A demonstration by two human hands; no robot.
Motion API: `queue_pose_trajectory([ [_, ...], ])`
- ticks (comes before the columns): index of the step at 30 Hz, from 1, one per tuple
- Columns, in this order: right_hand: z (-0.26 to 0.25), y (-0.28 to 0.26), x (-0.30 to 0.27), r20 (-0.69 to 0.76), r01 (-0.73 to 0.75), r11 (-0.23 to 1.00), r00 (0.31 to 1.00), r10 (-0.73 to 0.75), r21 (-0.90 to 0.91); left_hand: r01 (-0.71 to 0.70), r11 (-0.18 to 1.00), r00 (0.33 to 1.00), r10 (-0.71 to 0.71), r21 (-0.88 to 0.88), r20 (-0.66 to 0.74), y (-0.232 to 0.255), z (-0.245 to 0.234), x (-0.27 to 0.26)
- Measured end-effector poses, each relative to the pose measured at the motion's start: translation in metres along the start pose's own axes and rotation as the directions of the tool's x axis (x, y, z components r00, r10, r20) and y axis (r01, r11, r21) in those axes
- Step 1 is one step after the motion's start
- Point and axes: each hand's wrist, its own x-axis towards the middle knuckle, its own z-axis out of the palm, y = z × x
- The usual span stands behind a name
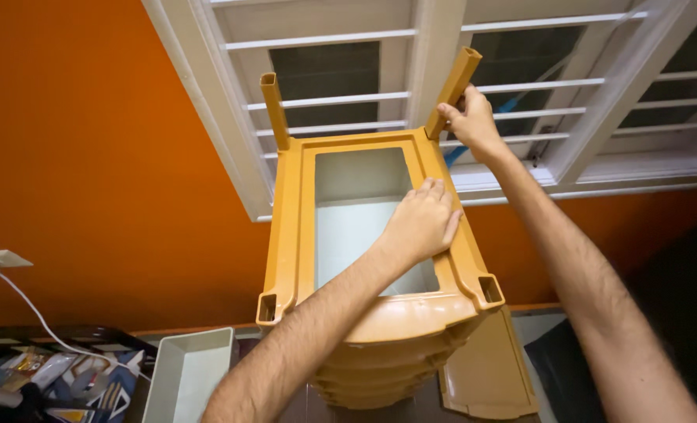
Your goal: The person assembles a stack of plastic storage containers by inserting orange corner posts into the white bins and securing them with orange lids. The person repeatedly picks up corner posts, inserts them into the bins, and places lids on top to complete the assembly.
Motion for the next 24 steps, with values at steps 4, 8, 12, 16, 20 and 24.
queue_pose_trajectory([
  [4, 0.003, -0.013, -0.005, 0.008, 0.041, 0.990, 0.999, -0.040, -0.133, 0.018, 1.000, 1.000, -0.018, -0.015, -0.003, 0.001, -0.001, -0.001],
  [8, 0.005, -0.019, -0.004, 0.076, 0.125, 0.963, 0.991, -0.110, -0.241, 0.025, 0.999, 1.000, -0.025, -0.028, -0.005, 0.003, -0.001, -0.001],
  [12, 0.003, -0.017, -0.003, 0.187, 0.332, 0.884, 0.941, -0.283, -0.329, 0.042, 0.998, 0.999, -0.042, -0.040, 0.003, 0.003, -0.002, -0.001],
  [16, 0.001, -0.013, -0.008, 0.170, 0.179, 0.964, 0.975, -0.146, -0.196, 0.046, 0.998, 0.999, -0.045, -0.036, 0.026, 0.004, -0.002, 0.000],
  [20, 0.002, -0.017, -0.011, 0.166, 0.143, 0.982, 0.979, -0.121, -0.124, 0.051, 0.998, 0.998, -0.050, -0.029, 0.034, 0.005, -0.003, 0.000],
  [24, 0.004, -0.021, -0.015, 0.156, 0.106, 0.990, 0.984, -0.091, -0.092, 0.059, 0.998, 0.998, -0.058, -0.026, 0.036, 0.006, -0.003, 0.001],
])
